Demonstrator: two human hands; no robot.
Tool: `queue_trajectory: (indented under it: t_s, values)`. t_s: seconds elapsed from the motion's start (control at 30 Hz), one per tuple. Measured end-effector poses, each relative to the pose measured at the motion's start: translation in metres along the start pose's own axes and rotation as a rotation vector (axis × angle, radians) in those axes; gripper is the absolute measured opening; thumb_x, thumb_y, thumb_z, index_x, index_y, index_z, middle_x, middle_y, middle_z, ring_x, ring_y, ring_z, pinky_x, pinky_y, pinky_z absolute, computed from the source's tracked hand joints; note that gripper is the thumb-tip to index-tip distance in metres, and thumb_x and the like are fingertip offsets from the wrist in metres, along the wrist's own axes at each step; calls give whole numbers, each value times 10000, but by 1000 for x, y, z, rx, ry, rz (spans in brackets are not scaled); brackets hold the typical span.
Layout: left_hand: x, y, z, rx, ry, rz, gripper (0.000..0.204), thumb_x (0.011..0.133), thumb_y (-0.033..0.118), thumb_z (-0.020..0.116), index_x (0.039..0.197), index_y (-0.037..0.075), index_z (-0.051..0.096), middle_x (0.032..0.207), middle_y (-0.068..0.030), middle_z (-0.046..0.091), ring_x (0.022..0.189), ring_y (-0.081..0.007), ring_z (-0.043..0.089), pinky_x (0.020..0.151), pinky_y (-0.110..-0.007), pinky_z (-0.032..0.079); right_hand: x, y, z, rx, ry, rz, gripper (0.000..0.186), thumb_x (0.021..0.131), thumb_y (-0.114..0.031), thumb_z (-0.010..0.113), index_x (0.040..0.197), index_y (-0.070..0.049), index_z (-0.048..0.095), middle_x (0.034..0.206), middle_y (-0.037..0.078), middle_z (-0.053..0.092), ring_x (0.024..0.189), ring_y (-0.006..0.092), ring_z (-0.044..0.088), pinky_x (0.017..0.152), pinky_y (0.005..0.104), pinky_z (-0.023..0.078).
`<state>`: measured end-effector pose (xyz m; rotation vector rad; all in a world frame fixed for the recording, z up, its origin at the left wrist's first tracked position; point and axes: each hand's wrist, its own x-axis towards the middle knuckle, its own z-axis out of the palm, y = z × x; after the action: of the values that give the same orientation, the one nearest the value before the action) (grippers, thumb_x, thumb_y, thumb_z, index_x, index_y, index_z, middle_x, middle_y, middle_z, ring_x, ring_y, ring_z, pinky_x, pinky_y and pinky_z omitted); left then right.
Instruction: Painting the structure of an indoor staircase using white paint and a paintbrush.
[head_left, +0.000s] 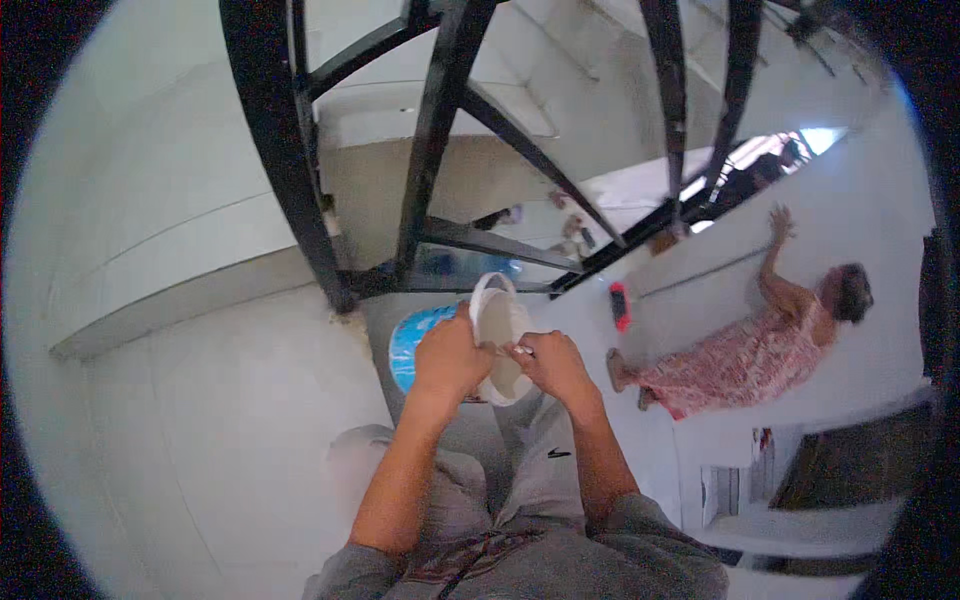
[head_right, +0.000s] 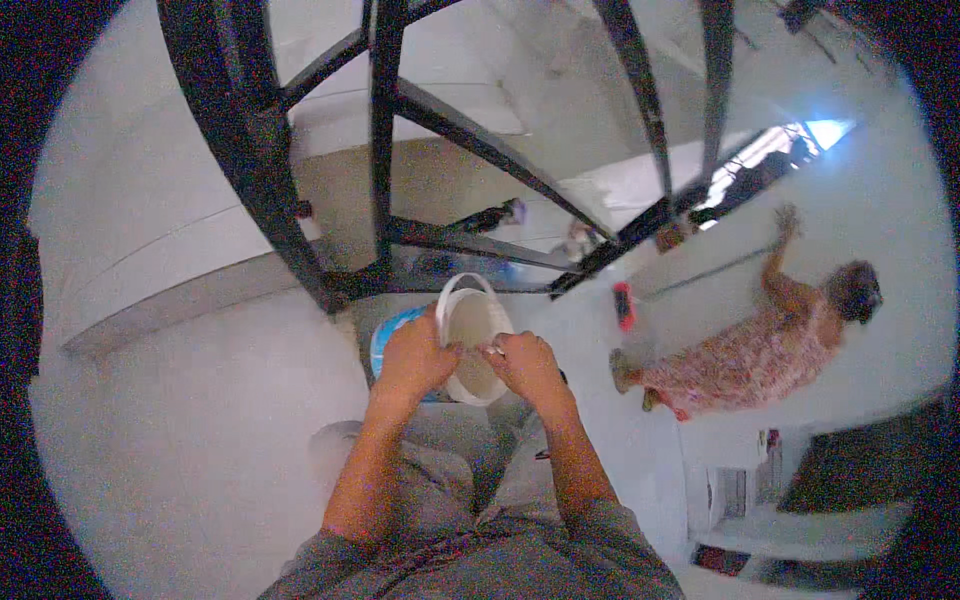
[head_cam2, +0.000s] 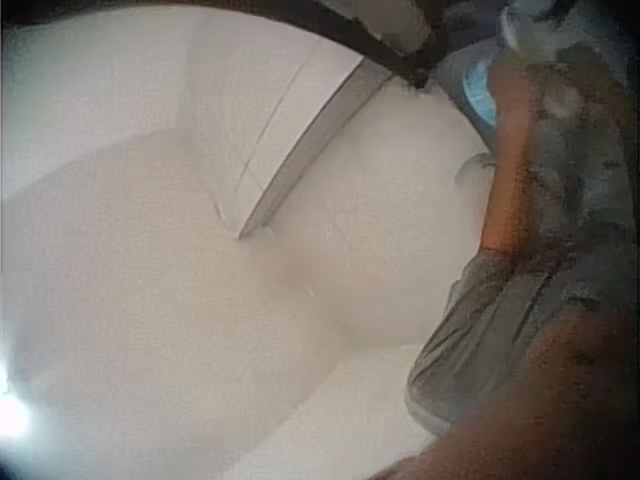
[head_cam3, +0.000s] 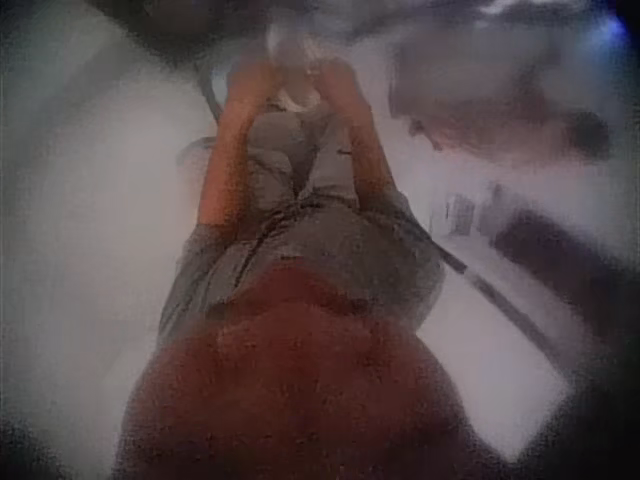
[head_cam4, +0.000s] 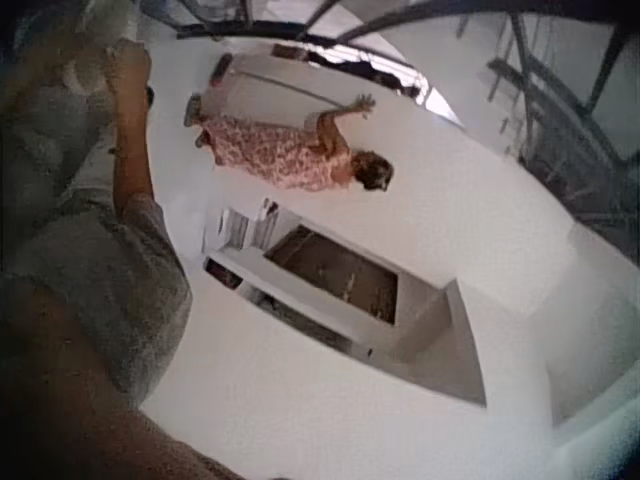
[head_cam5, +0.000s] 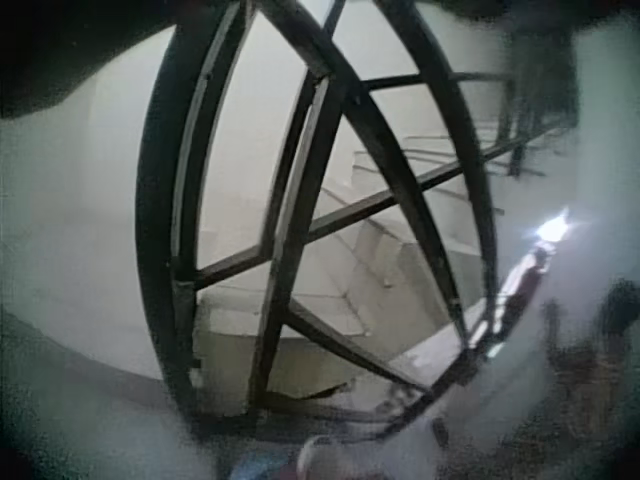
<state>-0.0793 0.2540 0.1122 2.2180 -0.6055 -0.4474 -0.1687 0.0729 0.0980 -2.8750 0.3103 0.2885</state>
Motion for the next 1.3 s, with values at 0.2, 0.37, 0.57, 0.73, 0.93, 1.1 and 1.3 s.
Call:
queue_trajectory:
  t_s: [0.2, 0.37, 0.57, 0.73, 0.93, 1.1, 1.3]
  values:
    - [10, -11, 0, 104, -28, 18, 501, 754, 212, 669, 1193, -18, 590, 994, -242, 701, 928, -416, 688, 819, -509, 546, -41, -6, 2, 349, 314, -54, 291, 931, -328, 649, 972, -54, 739, 916, 175, 729, 794, 359, 705, 756, 446, 562]
    - [12, -29, -1, 87, 3, 24, 487, 747, 216, 666, 1170, -16, 595, 988, -239, 705, 924, -413, 691, 817, -498, 556, -33, -2, 6, 282, 321, -174, 248, 912, -284, 666, 1037, -80, 732, 966, 127, 739, 852, 334, 709, 786, 418, 560]
    - [20, -45, 4, 92, 22, 31, 525, 733, 214, 689, 1191, -22, 585, 990, -245, 702, 930, -426, 687, 827, -505, 552, 19, 1, 1, 250, 237, -294, 244, 883, -316, 686, 974, -93, 725, 931, 132, 731, 848, 342, 701, 772, 441, 550]
    - [25, -47, 13, 88, 8, -31, 571, 743, 218, 710, 1257, 7, 577, 1039, -261, 694, 966, -433, 677, 852, -524, 533, 57, 7, 6, 200, 94, -400, 274, 853, -311, 737, 970, -65, 708, 851, 153, 715, 781, 358, 689, 709, 437, 539]
    - [29, -56, 29, -42, 100, 49, 532, 760, 206, 717, 1249, 44, 585, 1067, -220, 704, 993, -417, 674, 857, -502, 532, 94, 28, 23, 196, -11, -439, 334, 860, -384, 723, 911, -56, 688, 799, 170, 700, 756, 391, 672, 714, 466, 528]
    - [43, -62, 49, -40, -59, -188, 548, 763, 214, 733, 1254, 29, 574, 1021, -241, 705, 961, -429, 677, 835, -483, 542, 108, 51, 58, 334, -20, -474, 384, 865, -420, 720, 866, -40, 672, 789, 174, 695, 746, 398, 667, 713, 470, 525]
    - [47, -75, 70, 63, 3, -96, 592, 764, 264, 760, 1264, 14, 566, 973, -257, 704, 933, -418, 689, 808, -483, 548, 107, 62, 133, 500, -20, -547, 270, 859, -320, 708, 893, -56, 659, 762, 182, 671, 755, 383, 673, 702, 453, 531]
